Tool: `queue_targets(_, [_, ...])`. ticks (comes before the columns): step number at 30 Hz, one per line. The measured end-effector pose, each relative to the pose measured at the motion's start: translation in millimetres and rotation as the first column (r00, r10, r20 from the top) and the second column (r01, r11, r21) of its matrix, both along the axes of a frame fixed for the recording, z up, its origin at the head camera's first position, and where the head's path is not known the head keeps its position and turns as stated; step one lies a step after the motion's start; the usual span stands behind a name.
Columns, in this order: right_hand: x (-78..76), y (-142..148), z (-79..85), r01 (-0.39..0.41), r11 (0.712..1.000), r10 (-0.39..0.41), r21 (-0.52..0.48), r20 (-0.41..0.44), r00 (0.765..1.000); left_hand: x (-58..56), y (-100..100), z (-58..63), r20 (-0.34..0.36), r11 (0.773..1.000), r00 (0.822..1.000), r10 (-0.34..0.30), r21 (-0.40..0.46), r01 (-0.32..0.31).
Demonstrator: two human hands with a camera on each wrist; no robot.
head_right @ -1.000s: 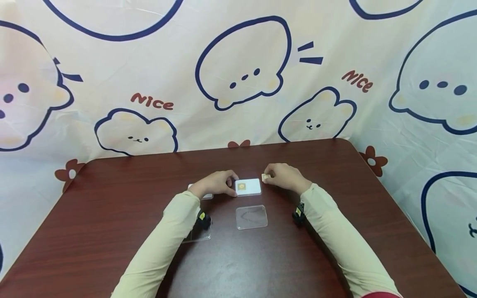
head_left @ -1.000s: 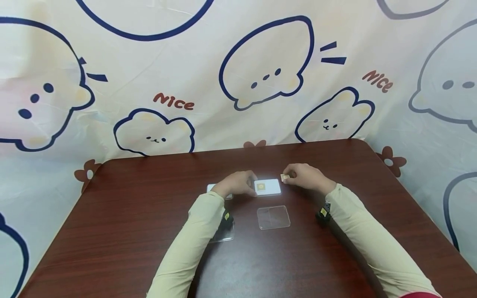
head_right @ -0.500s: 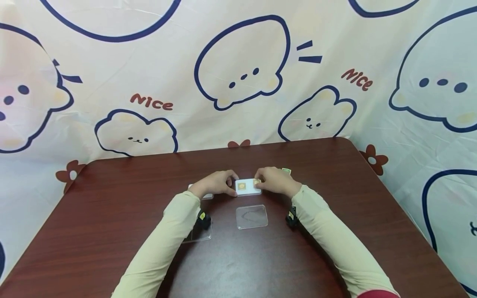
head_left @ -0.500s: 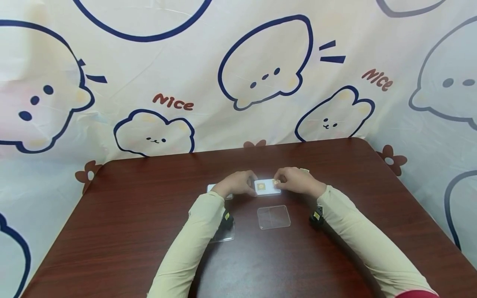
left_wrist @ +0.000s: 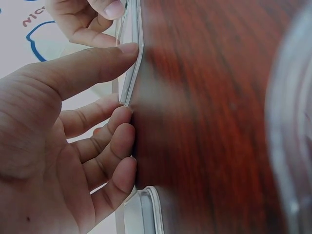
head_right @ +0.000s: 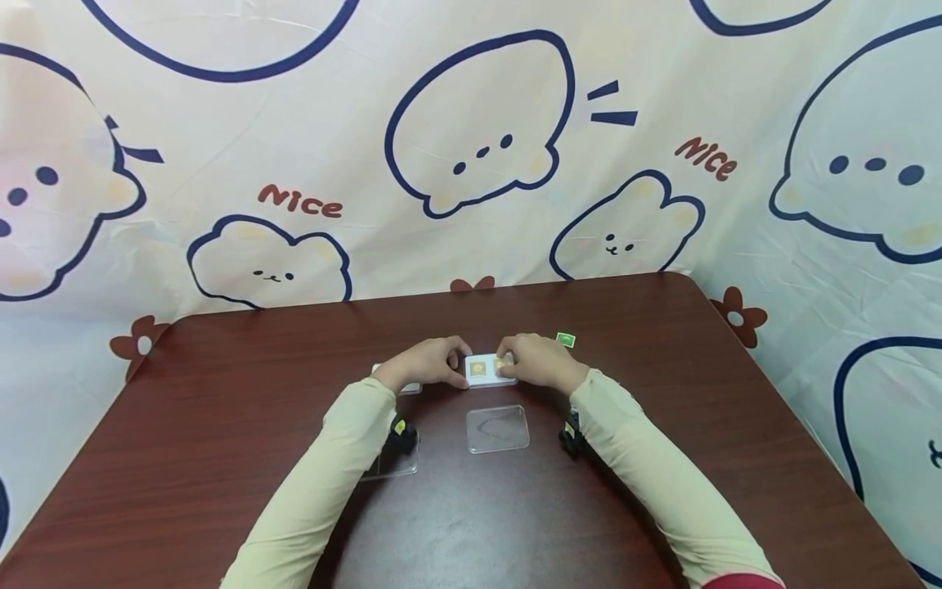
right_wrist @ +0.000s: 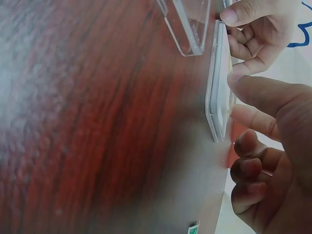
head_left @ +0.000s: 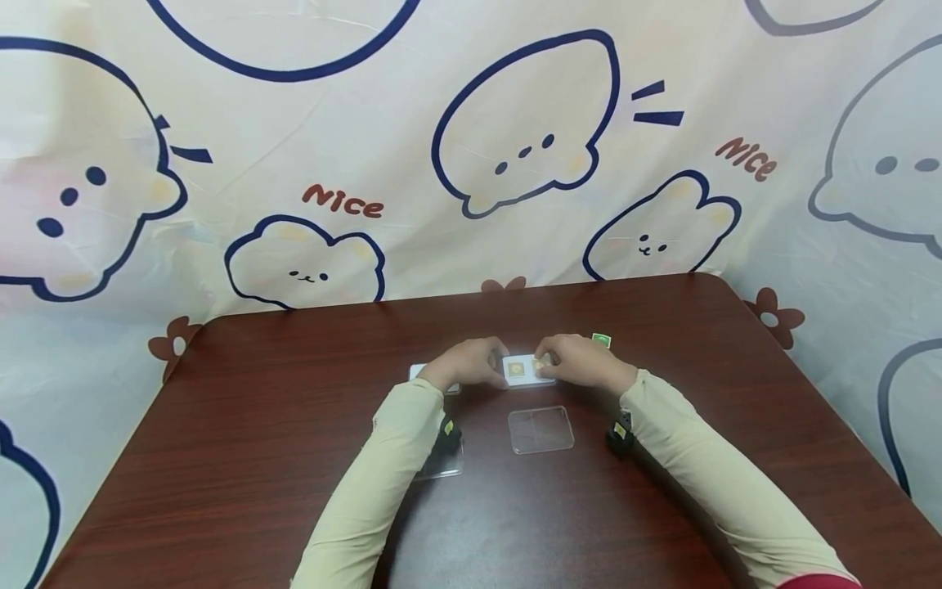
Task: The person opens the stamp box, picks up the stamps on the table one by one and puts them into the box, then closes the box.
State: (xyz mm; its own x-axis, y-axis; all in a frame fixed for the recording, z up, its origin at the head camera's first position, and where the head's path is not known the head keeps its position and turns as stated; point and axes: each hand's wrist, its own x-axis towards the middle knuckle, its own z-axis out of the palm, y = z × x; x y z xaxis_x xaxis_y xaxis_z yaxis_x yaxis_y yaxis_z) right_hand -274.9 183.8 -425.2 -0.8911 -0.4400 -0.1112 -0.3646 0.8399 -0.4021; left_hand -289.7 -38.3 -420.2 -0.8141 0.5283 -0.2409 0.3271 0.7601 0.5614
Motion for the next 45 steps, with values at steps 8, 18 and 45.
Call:
queue_targets(8, [1.8, 0, 0.6, 0.008, 1.0, -0.008, 0.006, -0.004, 1.0, -0.2, 0, -0.4, 0.005, 1.0, 1.0, 0.007, 0.0, -0.007])
queue_targets(18, [1.4, 18, 9.0, 0.068, 0.997, -0.068, -0.024, -0.019, 0.997, 0.0, -7, 5.7, 0.004, 0.998, 1.0, 0.005, 0.063, -0.005])
queue_targets(45, [5.5, 83, -1.5, 0.136, 0.989, -0.135, -0.049, 0.027, 0.99, 3.0, -108, 13.0, 0.017, 0.969, 0.986, 0.167, 0.18, -0.167])
